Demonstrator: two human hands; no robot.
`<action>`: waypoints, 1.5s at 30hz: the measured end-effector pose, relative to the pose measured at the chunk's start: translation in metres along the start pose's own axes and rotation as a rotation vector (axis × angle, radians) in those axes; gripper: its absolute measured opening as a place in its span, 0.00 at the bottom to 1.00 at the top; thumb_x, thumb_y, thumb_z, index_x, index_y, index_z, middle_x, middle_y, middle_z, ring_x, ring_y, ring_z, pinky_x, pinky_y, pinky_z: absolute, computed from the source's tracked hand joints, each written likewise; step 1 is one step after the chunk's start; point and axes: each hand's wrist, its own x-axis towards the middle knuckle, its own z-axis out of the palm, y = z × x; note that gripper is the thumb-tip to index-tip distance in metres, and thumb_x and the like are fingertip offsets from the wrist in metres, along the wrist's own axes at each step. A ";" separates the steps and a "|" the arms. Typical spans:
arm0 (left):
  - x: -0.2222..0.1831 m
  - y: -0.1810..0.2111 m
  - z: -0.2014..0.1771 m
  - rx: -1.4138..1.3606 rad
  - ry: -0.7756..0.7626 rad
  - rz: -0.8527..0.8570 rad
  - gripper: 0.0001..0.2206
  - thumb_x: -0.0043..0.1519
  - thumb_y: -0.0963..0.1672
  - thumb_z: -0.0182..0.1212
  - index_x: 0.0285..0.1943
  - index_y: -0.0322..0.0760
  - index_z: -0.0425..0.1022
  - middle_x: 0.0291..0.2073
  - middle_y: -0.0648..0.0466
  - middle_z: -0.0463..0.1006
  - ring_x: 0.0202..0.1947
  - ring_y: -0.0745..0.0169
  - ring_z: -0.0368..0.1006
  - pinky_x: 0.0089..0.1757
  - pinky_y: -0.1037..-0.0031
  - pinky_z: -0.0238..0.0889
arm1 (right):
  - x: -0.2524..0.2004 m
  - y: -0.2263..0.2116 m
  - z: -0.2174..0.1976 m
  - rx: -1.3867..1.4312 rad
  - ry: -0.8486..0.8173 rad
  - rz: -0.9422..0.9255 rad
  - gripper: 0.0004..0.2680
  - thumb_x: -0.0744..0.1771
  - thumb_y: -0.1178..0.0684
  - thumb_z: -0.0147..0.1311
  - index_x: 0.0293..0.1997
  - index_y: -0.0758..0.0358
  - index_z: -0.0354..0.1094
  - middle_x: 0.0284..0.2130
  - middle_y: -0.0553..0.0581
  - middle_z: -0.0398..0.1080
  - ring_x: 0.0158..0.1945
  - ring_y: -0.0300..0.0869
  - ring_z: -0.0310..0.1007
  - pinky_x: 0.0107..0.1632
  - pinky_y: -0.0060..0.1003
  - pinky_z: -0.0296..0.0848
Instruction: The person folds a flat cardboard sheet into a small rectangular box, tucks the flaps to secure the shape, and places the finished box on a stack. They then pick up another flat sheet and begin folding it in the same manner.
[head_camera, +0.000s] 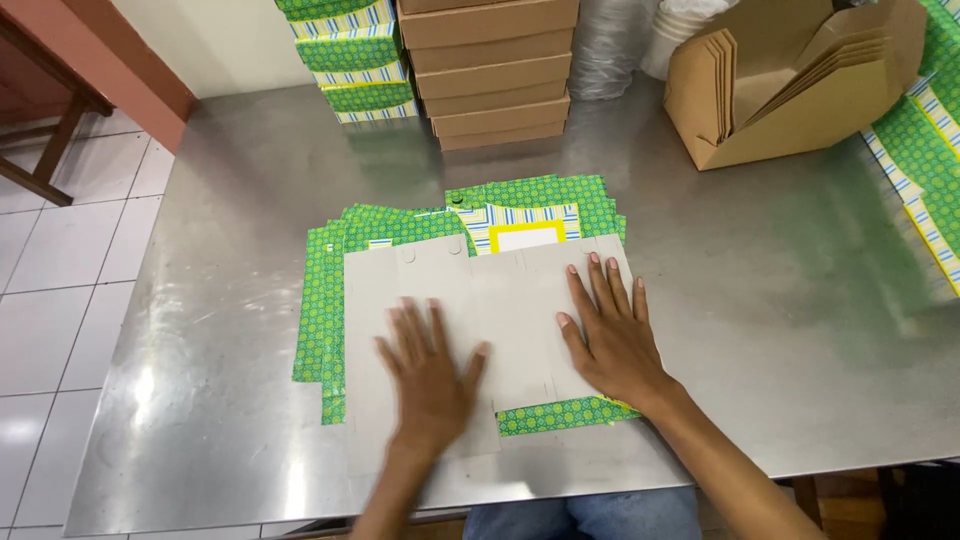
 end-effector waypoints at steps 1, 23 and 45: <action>-0.006 0.019 0.000 0.000 0.001 0.002 0.42 0.68 0.62 0.37 0.82 0.34 0.32 0.78 0.34 0.28 0.77 0.32 0.20 0.65 0.38 0.15 | 0.000 0.000 0.004 0.000 0.002 0.002 0.25 0.71 0.39 0.28 0.80 0.53 0.31 0.78 0.59 0.27 0.80 0.51 0.19 0.73 0.57 0.22; -0.034 -0.068 -0.062 -0.118 0.048 -0.100 0.36 0.66 0.59 0.41 0.82 0.47 0.43 0.80 0.42 0.39 0.79 0.40 0.31 0.66 0.39 0.24 | 0.000 0.006 -0.007 0.129 -0.009 0.030 0.26 0.71 0.37 0.30 0.79 0.54 0.35 0.78 0.63 0.28 0.80 0.53 0.20 0.74 0.55 0.25; -0.039 -0.052 -0.090 -0.395 0.206 -0.244 0.42 0.58 0.55 0.71 0.74 0.23 0.61 0.73 0.30 0.55 0.75 0.29 0.46 0.69 0.41 0.29 | -0.012 0.047 -0.009 0.550 0.570 0.150 0.11 0.66 0.57 0.63 0.54 0.60 0.75 0.36 0.55 0.76 0.42 0.44 0.77 0.45 0.37 0.75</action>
